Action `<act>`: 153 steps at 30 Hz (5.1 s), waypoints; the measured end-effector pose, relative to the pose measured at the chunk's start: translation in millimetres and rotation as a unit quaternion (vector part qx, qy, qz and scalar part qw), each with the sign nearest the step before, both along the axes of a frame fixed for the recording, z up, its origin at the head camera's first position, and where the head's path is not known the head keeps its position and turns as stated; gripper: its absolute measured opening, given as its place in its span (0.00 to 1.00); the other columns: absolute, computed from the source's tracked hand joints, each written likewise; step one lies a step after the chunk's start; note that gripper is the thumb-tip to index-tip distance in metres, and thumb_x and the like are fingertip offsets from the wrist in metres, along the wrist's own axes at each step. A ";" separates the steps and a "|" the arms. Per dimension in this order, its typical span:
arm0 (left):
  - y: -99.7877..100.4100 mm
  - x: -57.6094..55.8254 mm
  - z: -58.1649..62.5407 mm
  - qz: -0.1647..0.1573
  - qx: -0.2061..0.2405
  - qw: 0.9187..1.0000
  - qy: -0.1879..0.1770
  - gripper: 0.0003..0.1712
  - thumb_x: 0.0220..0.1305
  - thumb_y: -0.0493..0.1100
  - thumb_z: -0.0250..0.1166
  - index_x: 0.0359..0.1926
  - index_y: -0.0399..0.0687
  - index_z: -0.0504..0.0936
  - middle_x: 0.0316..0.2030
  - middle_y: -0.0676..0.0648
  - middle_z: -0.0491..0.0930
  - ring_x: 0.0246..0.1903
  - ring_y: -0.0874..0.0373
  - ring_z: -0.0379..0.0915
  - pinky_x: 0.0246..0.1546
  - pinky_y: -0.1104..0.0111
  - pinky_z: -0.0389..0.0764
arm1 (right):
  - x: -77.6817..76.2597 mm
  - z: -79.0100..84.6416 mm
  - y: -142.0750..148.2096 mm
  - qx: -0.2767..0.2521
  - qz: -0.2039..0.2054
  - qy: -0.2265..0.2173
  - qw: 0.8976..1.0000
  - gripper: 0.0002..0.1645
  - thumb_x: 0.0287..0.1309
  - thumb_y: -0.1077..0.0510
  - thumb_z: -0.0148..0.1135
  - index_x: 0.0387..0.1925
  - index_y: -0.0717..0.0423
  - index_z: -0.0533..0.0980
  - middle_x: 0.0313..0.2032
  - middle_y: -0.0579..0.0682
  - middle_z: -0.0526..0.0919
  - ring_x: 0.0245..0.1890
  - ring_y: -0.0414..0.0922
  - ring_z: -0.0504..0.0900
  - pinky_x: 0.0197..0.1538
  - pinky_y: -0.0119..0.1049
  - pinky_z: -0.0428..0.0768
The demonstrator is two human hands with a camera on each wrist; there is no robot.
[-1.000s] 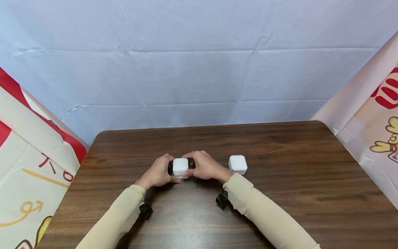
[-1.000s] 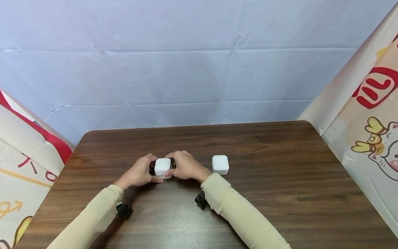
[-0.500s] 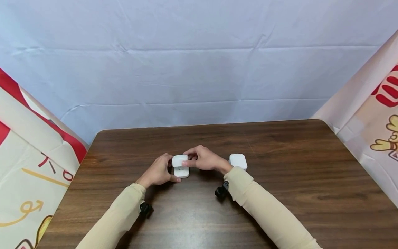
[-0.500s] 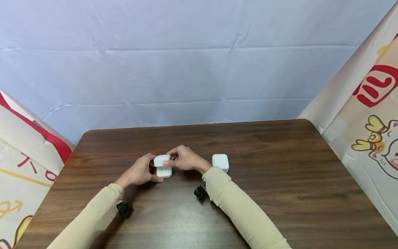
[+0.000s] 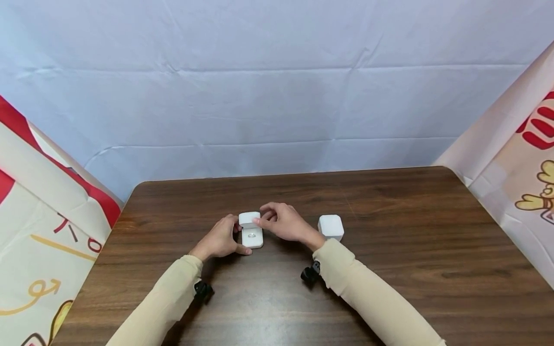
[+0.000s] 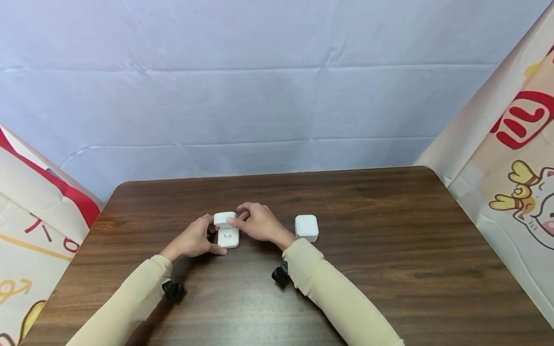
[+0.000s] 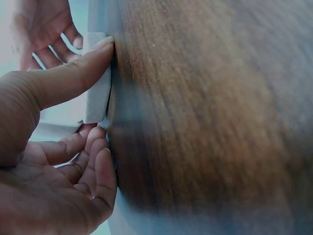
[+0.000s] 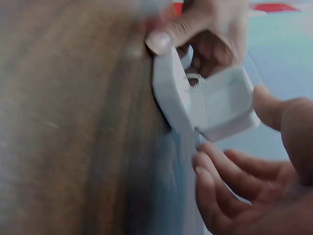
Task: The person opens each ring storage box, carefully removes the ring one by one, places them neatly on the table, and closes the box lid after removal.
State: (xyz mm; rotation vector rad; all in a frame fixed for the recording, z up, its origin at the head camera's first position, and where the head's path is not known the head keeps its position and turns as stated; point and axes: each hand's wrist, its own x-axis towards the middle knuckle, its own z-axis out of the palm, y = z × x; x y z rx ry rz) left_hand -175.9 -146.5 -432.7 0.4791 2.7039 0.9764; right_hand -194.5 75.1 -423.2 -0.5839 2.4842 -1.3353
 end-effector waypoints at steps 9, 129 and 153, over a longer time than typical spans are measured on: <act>-0.2 -0.1 -0.1 0.003 -0.003 1.000 -0.002 0.32 0.38 0.43 0.87 0.41 0.37 0.78 0.36 0.44 0.73 0.36 0.52 0.69 0.40 0.61 0.72 | 26.5 -3.2 -4.7 0.033 -0.054 0.127 0.990 0.12 0.54 0.55 0.78 0.34 0.55 0.82 0.28 0.43 0.81 0.25 0.35 0.77 0.34 0.33 0.77; -1.7 -3.8 -4.2 0.004 0.001 1.000 -0.020 0.34 0.39 0.43 0.87 0.43 0.39 0.76 0.38 0.44 0.71 0.38 0.52 0.67 0.42 0.61 0.70 | -8.7 6.4 -5.8 -0.009 -0.063 -0.025 0.998 0.31 0.60 0.44 0.72 0.56 0.61 0.80 0.39 0.49 0.83 0.38 0.45 0.81 0.42 0.40 0.79; -2.3 -3.8 -4.6 -0.003 -0.010 1.000 -0.013 0.33 0.40 0.44 0.87 0.41 0.37 0.76 0.35 0.45 0.70 0.35 0.53 0.66 0.38 0.61 0.70 | -1.3 -2.6 -4.4 0.015 0.067 0.005 0.998 0.22 0.64 0.54 0.71 0.54 0.62 0.81 0.38 0.51 0.82 0.33 0.47 0.76 0.37 0.34 0.73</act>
